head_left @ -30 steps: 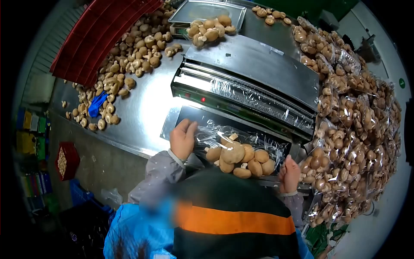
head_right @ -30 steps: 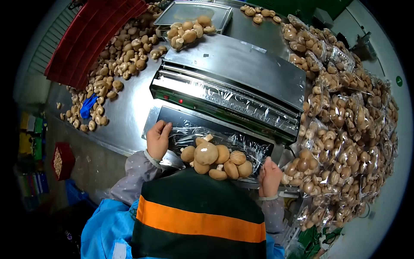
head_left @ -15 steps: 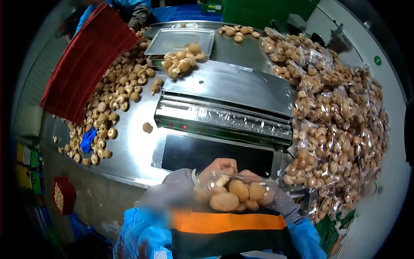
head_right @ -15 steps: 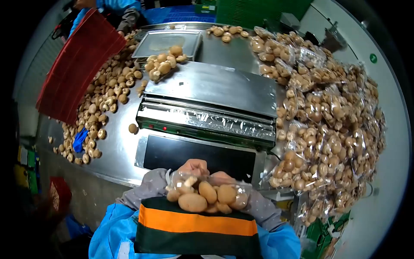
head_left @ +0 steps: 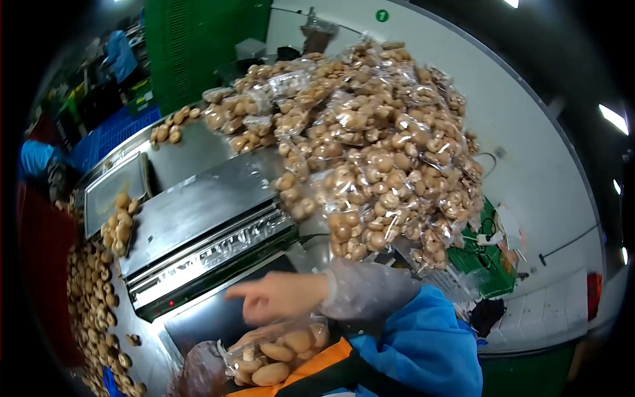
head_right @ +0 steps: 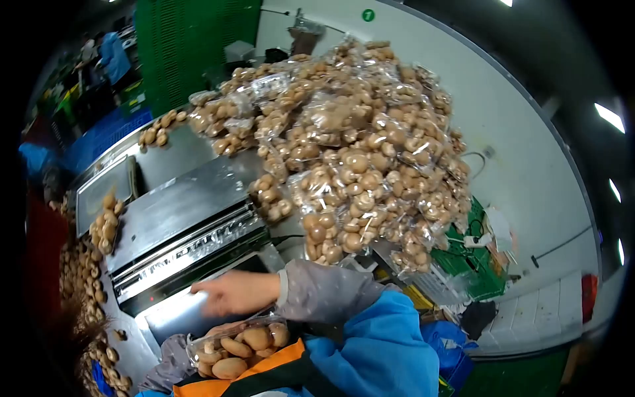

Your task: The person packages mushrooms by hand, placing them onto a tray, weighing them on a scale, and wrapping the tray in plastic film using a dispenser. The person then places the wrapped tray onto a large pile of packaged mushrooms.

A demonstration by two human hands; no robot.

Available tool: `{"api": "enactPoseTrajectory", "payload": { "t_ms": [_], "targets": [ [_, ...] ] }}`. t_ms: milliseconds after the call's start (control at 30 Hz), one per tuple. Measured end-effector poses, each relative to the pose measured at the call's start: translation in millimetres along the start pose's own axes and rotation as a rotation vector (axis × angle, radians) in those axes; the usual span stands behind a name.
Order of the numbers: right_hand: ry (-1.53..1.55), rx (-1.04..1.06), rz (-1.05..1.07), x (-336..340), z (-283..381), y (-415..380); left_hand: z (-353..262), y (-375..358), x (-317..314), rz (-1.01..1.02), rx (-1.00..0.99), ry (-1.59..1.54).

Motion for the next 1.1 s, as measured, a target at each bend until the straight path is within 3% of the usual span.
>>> {"api": "enactPoseTrajectory", "payload": {
  "t_ms": [33, 100, 167, 267, 300, 333, 367, 400, 433, 467, 533, 600, 633, 667, 767, 800, 867, 933, 1000, 1033, 1067, 1100],
  "targets": [
    [-0.224, -0.103, 0.106, -15.5, 14.9, -14.5, 8.6, 2.8, 11.0, -0.054, 0.036, -0.018],
    [-0.488, -0.022, 0.110, -41.8, 13.2, -42.9, 25.1, 5.8, 35.4, -0.171, 0.096, -0.055],
    [-0.298, -0.324, 0.046, -23.8, -29.8, -47.1, 37.0, 8.9, 59.3, -0.284, 0.130, -0.088],
    [-0.008, -0.213, -0.411, 51.4, -67.9, -73.4, 48.3, 7.5, 84.0, -0.428, 0.148, -0.140],
    [0.284, -0.146, -0.522, 81.9, -105.4, -89.5, 47.5, 8.8, 86.6, -0.458, 0.138, -0.160],
    [0.061, -0.088, -0.740, 125.3, -104.3, -123.0, 43.9, 10.8, 87.2, -0.482, 0.098, -0.219],
    [0.675, -0.257, -0.715, 159.4, -129.5, -150.0, 46.3, 9.0, 95.0, -0.504, 0.094, -0.228],
    [0.548, -0.153, -1.015, 208.5, -103.9, -188.2, 51.2, 6.2, 103.3, -0.518, 0.083, -0.253],
    [0.911, -0.182, -1.074, 259.4, -132.5, -221.8, 55.3, 5.3, 109.4, -0.533, 0.073, -0.276],
    [0.742, -0.082, -1.317, 317.2, -128.5, -264.3, 55.3, 5.4, 111.5, -0.557, 0.063, -0.248],
    [0.672, -0.003, -1.512, 415.8, -140.8, -343.0, 50.5, 4.1, 112.0, -0.610, 0.035, -0.197],
    [0.519, 0.071, -1.888, 461.2, -102.0, -402.2, 43.3, 5.7, 109.1, -0.624, 0.008, -0.167],
    [-0.344, -0.169, -2.334, 505.7, -103.4, -457.5, 40.7, 5.8, 107.9, -0.632, -0.007, -0.154],
    [-0.262, -0.557, -2.134, 506.8, -99.4, -449.8, 40.0, 4.8, 108.7, -0.646, -0.008, -0.152],
    [-0.458, -1.189, -1.710, 543.1, -146.3, -441.7, 32.1, -1.3, 109.2, -0.686, -0.005, -0.147],
    [-0.449, -1.182, -1.785, 532.2, -134.8, -439.3, 21.3, -3.9, 104.9, -0.703, -0.001, -0.149],
    [-0.533, -1.041, -1.959, 504.1, -101.9, -434.4, 13.3, -13.7, 117.4, -0.690, -0.082, -0.142],
    [-0.336, -1.074, -2.141, 433.2, -36.9, -396.4, -32.1, -28.7, 122.6, -0.672, -0.211, -0.002],
    [-0.420, -0.360, -1.929, 504.3, -84.3, -393.7, -114.6, -63.3, 121.4, -0.688, -0.466, 0.269],
    [-0.397, -0.070, -1.723, 534.8, -110.2, -391.5, -137.5, -93.1, 152.7, -0.839, -0.524, 0.430],
    [-0.770, -0.085, -1.791, 541.5, -106.9, -384.3, -175.8, -124.8, 154.1, -1.096, -0.594, 0.480],
    [-0.653, -0.068, -1.750, 523.5, -96.2, -340.4, -212.1, -154.1, 175.3, -1.236, -0.655, 0.798]
  ]
}}
Point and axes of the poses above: each hand's wrist, its own y-axis towards the middle knuckle, its own x-axis out of the back of the hand, z = x × y, the point moved 10 cm from there along y, towards the middle knuckle, and after that the axes turned 13 degrees about -x, right-handed, at the moved point
